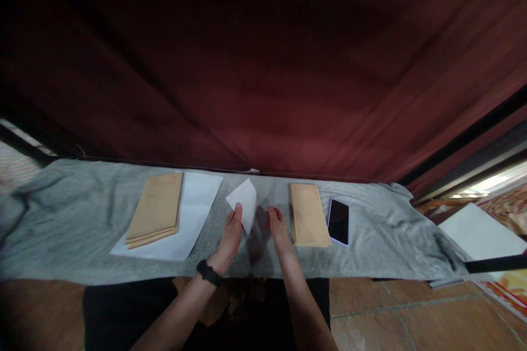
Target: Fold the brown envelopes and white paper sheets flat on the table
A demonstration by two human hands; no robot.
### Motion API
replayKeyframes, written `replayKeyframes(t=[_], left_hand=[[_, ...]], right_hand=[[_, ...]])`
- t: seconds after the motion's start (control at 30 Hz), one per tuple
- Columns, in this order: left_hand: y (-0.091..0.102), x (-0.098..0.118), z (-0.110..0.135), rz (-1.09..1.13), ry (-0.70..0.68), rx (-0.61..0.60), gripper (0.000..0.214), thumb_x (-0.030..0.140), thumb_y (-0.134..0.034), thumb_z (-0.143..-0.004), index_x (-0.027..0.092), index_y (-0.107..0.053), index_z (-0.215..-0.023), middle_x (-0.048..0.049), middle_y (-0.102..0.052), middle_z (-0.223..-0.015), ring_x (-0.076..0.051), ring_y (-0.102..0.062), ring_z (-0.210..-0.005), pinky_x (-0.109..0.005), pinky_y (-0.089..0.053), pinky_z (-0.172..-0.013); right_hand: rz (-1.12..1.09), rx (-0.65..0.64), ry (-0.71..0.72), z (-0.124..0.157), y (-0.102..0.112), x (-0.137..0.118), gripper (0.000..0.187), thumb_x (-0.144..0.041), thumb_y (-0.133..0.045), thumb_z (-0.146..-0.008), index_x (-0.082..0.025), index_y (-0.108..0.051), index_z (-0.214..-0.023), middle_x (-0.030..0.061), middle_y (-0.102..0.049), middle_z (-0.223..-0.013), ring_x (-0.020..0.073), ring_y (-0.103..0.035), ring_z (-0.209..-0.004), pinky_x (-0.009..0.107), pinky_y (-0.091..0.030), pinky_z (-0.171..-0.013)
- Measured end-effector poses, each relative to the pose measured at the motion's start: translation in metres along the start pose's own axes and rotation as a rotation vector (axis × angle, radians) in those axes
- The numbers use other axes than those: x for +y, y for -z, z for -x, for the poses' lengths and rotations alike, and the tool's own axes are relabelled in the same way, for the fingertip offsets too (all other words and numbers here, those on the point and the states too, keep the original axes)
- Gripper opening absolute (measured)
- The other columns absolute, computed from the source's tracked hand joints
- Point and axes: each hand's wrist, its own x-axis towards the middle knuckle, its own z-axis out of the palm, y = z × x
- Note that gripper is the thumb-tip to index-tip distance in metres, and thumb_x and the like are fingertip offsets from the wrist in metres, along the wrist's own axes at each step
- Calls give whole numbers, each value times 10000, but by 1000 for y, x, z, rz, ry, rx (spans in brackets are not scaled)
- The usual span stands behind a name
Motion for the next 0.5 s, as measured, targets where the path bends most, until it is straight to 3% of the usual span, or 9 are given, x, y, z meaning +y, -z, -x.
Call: replayKeyframes(t=[0.1,0.2,0.37,0.5], left_hand=[[-4,3,6,386,158,0,622,536,-135,-1060,191,-539,-1385,-123,-682,-1325,-238,-687,-1168,-400,-587,-934],[-5,-4,12,550,236,30,547,513,-249,-1047,180,-541,-1368,-127,-690,-1303,-239,-691,-1157,-407,-597,-925],[16,-29,7,449,303,102,381,376,-549,-907,151,-624,-1206,-107,-745,-1096,-212,-733,-955,-355,-602,-829],[38,-43,-3,306,297,125,408,303,-624,-828,145,-622,-1204,-6,-696,-769,-168,-678,-653,-301,-562,-636]], right_hand=[[-22,-40,-27,9,-6,7,481,-546,-398,-945,-187,-681,-1096,59,-741,-775,185,-666,-598,270,-504,-518],[21,12,23,12,-12,12,445,-529,-451,-917,-177,-668,-1079,41,-718,-749,170,-636,-571,253,-474,-501],[200,87,94,2,-3,14,304,-469,-511,-854,-201,-652,-827,-18,-617,-613,159,-577,-561,245,-448,-524],[338,123,143,-8,5,14,239,-388,-522,-858,-202,-673,-865,16,-676,-719,183,-633,-700,260,-473,-645]])
